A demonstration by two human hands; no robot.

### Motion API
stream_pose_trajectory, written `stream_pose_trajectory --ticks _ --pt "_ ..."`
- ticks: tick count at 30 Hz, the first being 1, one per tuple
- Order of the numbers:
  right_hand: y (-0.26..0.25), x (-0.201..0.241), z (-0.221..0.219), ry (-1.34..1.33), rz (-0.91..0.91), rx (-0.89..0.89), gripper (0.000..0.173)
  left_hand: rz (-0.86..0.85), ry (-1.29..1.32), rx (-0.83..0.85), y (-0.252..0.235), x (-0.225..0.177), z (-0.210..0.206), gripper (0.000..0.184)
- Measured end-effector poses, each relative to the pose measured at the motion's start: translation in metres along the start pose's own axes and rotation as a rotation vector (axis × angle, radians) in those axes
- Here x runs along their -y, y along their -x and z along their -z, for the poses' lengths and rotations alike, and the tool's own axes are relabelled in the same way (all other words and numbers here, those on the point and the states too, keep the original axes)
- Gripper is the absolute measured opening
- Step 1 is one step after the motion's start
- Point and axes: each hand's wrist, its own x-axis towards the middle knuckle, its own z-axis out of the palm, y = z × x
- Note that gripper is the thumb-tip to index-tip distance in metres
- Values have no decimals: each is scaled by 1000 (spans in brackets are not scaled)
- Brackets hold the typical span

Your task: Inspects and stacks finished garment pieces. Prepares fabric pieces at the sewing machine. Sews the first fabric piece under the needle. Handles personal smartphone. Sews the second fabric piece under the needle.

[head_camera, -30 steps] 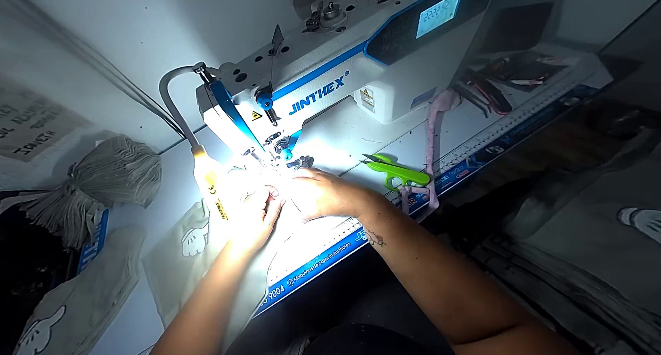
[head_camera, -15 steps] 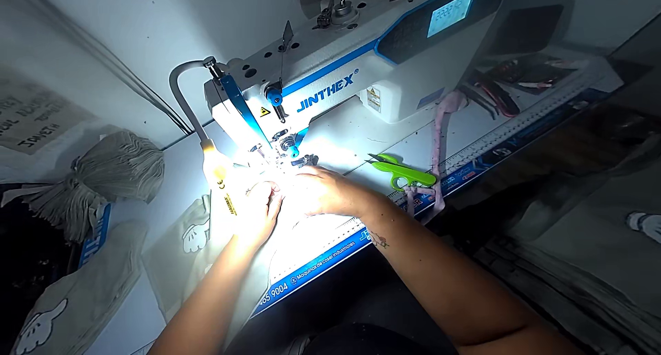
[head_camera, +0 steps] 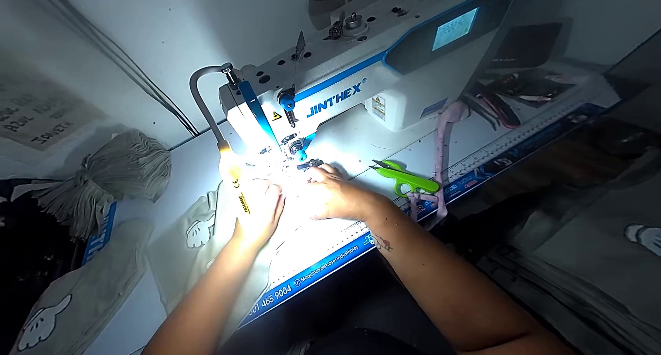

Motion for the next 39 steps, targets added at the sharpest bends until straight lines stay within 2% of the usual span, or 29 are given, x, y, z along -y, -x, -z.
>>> stream_pose_trajectory --ticks 3,9,13,17,19,21,23,28,39 --pt "0 0 0 -3 -20 0 42 -141 -12 31 9 -22 10 23" --pt "0 3 3 9 -50 22 47 20 74 303 46 -36 11 67" --pt "0 3 2 -17 -93 6 55 55 60 412 46 -33 17 78" --pt "-1 -3 -7 -48 -101 -128 73 44 87 458 36 -24 17 83" --pt "-3 -8 -13 -22 -60 -272 68 64 98 510 28 -20 20 84" --pt "-5 -16 -18 -12 -5 -447 53 86 109 518 21 -15 20 85" --pt "-7 -20 -20 -13 16 -549 39 94 117 501 18 -8 14 85" --pt "-7 -19 -19 4 11 -542 26 73 98 462 16 -1 8 85" --pt "-8 -20 -19 16 -7 -596 17 40 114 448 20 8 -1 83"
